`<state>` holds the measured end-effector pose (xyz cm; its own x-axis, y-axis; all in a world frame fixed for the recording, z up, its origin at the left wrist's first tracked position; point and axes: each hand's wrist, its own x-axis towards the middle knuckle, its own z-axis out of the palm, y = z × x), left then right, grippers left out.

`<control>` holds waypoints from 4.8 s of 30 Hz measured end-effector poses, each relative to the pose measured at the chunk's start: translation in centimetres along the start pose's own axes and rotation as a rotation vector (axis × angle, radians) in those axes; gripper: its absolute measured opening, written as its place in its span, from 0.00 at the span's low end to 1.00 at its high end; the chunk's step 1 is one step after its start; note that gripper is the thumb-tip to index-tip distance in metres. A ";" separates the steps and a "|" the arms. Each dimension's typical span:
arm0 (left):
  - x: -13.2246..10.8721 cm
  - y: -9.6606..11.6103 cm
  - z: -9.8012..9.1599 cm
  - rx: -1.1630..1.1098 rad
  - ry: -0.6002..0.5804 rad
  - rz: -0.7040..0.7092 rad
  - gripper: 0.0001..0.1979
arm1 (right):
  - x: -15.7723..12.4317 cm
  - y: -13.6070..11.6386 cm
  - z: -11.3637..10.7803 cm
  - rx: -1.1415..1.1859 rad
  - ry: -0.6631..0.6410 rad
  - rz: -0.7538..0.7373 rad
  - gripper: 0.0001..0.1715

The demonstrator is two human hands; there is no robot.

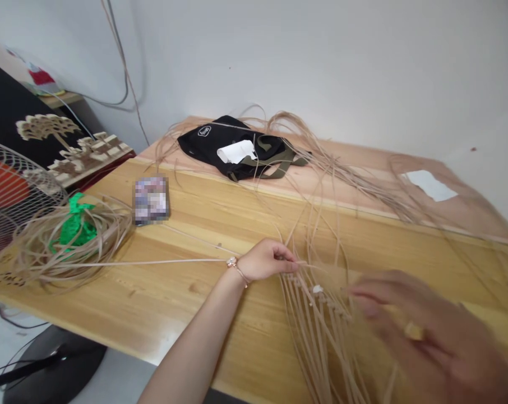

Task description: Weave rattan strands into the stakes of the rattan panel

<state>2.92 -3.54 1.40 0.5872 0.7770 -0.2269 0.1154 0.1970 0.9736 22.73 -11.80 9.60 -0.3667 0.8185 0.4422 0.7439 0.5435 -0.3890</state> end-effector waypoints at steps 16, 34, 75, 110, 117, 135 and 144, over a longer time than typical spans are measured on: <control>0.1 -0.2 -0.2 -0.079 -0.029 -0.008 0.12 | 1.8 1.4 5.5 -0.350 -0.287 -0.400 0.13; 0.2 -0.3 0.0 -0.054 -0.017 0.013 0.10 | 1.4 1.4 5.2 0.013 -0.228 -0.199 0.08; 0.2 -0.4 -0.3 -0.054 -0.083 0.052 0.12 | 0.1 1.3 7.2 0.020 0.138 0.091 0.08; 0.4 -0.3 0.0 -0.209 -0.055 -0.012 0.04 | -0.9 2.2 6.9 -0.320 -0.053 -0.534 0.17; 0.3 -0.1 -0.1 -0.154 -0.054 0.001 0.03 | -0.7 2.2 6.9 -0.322 -0.048 -0.530 0.15; 0.3 -0.7 0.0 -0.097 -0.057 0.014 0.09 | -1.2 3.0 7.0 -0.199 0.010 -0.390 0.13; 0.2 -0.3 0.1 -0.087 -0.043 0.006 0.10 | -1.1 2.4 6.5 0.451 0.181 0.316 0.03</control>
<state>3.08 -3.51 1.04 0.6217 0.7524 -0.2179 0.0432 0.2448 0.9686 21.26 -10.14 2.92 -0.0343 0.9305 0.3647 0.4756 0.3361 -0.8129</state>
